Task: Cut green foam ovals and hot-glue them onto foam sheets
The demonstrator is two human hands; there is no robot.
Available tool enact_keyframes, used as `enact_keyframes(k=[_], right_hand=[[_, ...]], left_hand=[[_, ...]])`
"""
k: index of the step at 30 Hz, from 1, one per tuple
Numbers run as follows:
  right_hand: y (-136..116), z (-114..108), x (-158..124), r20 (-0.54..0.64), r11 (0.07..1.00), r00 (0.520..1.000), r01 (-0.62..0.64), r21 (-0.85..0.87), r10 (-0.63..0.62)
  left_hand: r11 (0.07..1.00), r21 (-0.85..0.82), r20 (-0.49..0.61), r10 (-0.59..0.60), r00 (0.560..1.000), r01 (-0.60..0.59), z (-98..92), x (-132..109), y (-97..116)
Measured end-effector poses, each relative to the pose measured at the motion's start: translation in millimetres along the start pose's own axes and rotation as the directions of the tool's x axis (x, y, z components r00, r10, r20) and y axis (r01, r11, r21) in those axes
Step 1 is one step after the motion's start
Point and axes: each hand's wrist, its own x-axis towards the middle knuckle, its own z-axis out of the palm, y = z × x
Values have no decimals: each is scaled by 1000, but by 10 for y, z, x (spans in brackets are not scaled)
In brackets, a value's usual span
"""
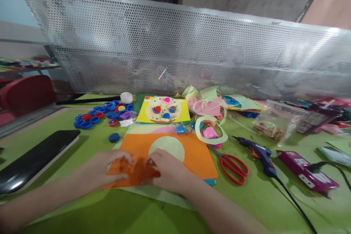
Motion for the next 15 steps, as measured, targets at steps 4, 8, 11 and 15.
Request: enact_keyframes(k=[4,8,11,15], right_hand=[[-11,26,-1,-35,1000,999,-7,9,7],[43,1,6,-72,994,996,-53,99,61],[60,-33,12,-88,981,992,-70,183,88],[55,-47,26,-95,953,984,-118,278,149]], left_hand=[[998,27,15,-57,998,57,83,-164,196],[927,-366,333,214,918,-83,-9,-263,382],[968,-218,135,156,979,-124,56,-199,370],[920,2,-13,392,920,-392,328,-132,367]])
